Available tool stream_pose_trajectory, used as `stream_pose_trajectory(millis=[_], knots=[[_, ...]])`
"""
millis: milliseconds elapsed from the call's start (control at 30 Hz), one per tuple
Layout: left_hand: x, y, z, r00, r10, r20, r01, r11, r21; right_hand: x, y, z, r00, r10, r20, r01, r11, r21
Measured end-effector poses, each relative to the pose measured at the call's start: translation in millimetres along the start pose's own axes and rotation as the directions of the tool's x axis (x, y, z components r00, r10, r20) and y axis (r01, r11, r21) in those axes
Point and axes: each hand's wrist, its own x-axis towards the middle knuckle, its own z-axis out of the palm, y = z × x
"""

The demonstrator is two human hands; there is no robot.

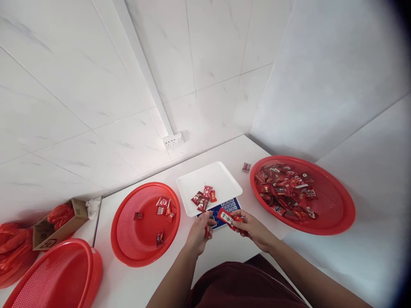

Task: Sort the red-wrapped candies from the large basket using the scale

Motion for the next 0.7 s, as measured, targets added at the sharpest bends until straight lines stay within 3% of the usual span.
stream_pose_trajectory(millis=[67,133,300,533,700], knots=[[-6,0,4,0.995,0.026,0.098,-0.034,0.996,0.087,-1,-5,3,0.996,-0.049,0.071,0.059,0.988,-0.139],[-10,0,8,0.991,0.061,0.12,-0.08,0.985,0.156,-1,-10,4,0.987,-0.079,0.143,0.111,0.966,-0.233],[-12,3,10,0.988,0.151,0.019,-0.151,0.964,0.22,7,-25,8,0.967,-0.078,0.241,0.149,0.945,-0.29],[-12,10,7,0.97,0.218,-0.104,-0.2,0.966,0.166,25,-33,6,0.98,-0.123,0.159,0.156,0.964,-0.214],[-12,15,9,0.946,0.235,-0.224,-0.23,0.972,0.049,38,-29,-6,0.99,-0.126,0.07,0.14,0.956,-0.257]])
